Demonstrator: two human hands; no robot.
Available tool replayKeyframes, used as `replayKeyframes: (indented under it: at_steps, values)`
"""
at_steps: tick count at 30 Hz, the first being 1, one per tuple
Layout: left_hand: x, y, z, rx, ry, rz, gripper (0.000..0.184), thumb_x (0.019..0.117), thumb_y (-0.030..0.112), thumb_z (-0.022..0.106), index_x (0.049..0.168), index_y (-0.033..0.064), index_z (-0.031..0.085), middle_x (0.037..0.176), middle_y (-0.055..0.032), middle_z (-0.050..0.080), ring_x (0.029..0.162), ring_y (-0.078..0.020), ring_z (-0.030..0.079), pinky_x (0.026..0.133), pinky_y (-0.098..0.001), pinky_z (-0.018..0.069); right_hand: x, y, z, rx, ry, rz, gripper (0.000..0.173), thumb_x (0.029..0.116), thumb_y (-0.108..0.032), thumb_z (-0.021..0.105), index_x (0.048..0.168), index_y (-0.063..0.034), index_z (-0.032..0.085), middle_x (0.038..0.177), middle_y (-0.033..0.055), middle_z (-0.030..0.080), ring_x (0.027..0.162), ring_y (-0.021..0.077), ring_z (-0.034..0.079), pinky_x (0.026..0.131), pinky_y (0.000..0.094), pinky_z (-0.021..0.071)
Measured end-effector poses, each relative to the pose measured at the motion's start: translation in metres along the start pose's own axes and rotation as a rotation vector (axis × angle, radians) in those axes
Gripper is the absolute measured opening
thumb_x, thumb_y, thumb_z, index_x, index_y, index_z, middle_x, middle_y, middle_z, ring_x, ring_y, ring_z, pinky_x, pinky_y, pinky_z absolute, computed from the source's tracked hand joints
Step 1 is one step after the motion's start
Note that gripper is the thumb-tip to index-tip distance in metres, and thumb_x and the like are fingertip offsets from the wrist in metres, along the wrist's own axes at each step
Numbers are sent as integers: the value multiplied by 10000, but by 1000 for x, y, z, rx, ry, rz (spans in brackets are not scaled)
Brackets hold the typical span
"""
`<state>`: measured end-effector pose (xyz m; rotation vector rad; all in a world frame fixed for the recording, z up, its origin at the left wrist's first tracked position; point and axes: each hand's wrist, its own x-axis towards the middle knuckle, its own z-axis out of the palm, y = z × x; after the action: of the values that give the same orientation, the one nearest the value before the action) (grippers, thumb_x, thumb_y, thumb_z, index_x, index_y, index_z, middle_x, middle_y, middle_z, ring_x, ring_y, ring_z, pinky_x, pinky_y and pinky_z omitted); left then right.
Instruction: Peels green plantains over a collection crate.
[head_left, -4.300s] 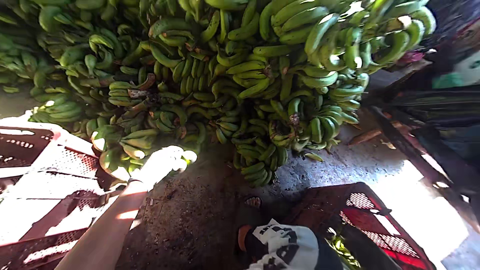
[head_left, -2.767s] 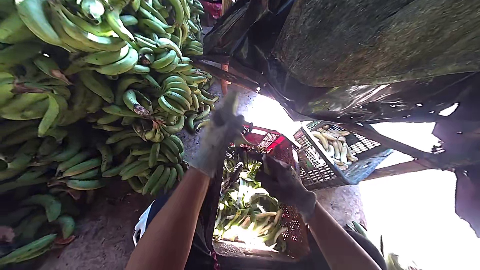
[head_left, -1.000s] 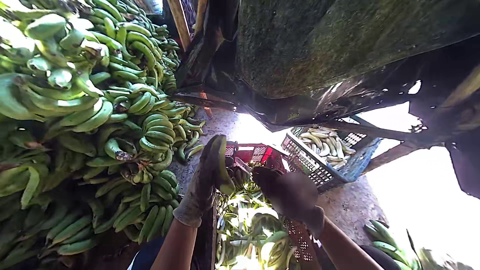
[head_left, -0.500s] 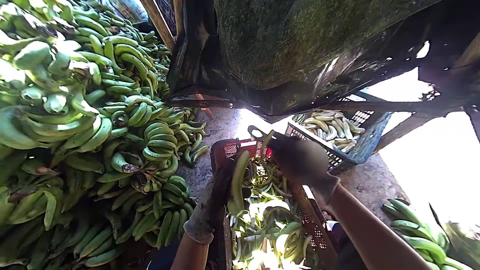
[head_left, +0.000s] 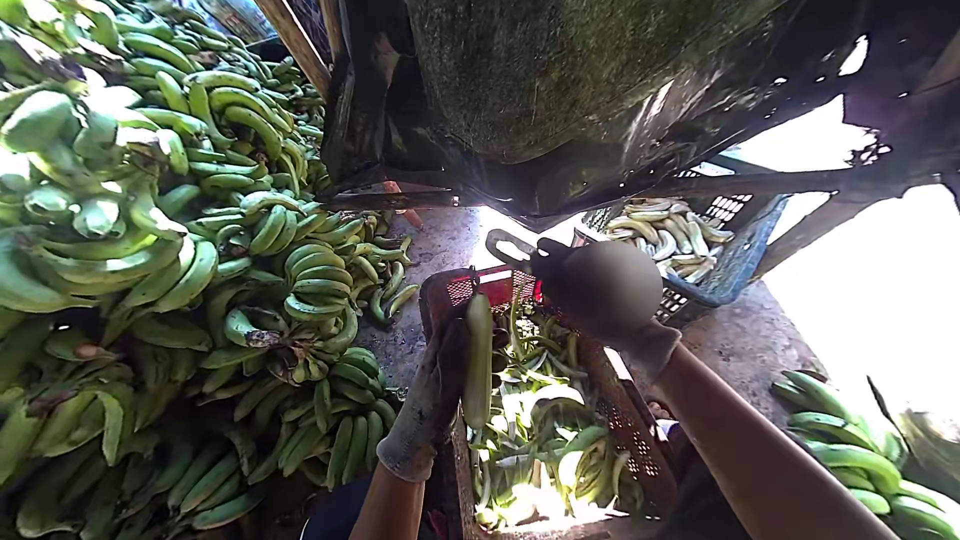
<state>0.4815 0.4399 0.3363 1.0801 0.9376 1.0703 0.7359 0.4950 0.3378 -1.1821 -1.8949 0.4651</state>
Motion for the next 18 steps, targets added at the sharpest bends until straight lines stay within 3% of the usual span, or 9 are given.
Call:
replayKeyframes:
  at_steps: [3,6,9,11,12,13,15,17,18]
  values:
    - [11,-5,-7,-100,176,54,424,1107,326,293,1247,51,584,920,-98,704,757,-184,698,612,-329,604,-23,-20,11,-62,-156,-48,350,1004,-362,606,1331,-254,669,1125,3,722,1008,145,689,900,432,578]
    - [18,-16,-18,-134,288,228,453,1102,373,330,1419,82,469,1114,-77,676,931,-155,686,768,-323,600,-49,-31,33,-41,-281,-158,480,981,-464,594,1424,-281,611,1150,51,719,1073,198,675,946,445,548]
    - [20,-13,-13,-141,359,321,495,1086,417,386,1473,109,399,1154,-69,671,946,-158,696,773,-334,611,-47,-32,38,-61,-231,-258,470,973,-481,593,1404,-297,629,1116,53,723,1033,190,686,908,422,565]
    - [12,-12,-11,-111,243,305,471,1081,402,406,1438,97,432,1117,-26,661,937,-103,670,782,-281,591,-35,-28,32,-60,-239,-263,429,987,-450,598,1398,-329,631,1176,13,720,1090,153,672,956,416,551]
    - [7,-10,-9,-117,158,239,407,1086,376,391,1359,93,495,1024,-28,666,854,-103,666,710,-273,587,-28,-23,29,-62,-224,-239,404,987,-416,615,1379,-326,650,1181,1,721,1097,143,670,969,417,550]
    - [4,-7,-8,-141,32,147,399,1087,384,391,1299,79,534,965,-77,685,778,-155,686,635,-306,602,-20,-17,25,-58,-195,-207,383,979,-360,640,1354,-294,676,1173,-5,724,1087,131,672,971,410,550]
    - [-1,1,-4,-141,-184,-44,480,1090,434,382,1375,67,505,1037,-163,694,794,-256,709,638,-382,624,-2,-7,15,-46,-149,-144,296,986,-273,647,1273,-246,712,1100,-22,725,976,106,680,887,393,576]
    - [-2,5,4,-114,-199,-114,474,1092,421,359,1426,99,457,1027,-142,691,809,-252,716,655,-387,633,4,-3,10,-59,-89,-92,235,985,-268,632,1208,-222,691,943,-15,681,835,119,652,745,391,567]
    - [0,4,4,-122,-144,-90,440,1101,376,334,1387,76,482,1011,-133,699,809,-233,716,659,-373,630,-1,-6,8,-63,-98,-52,315,982,-294,638,1290,-242,678,1020,-7,692,935,135,656,839,416,559]
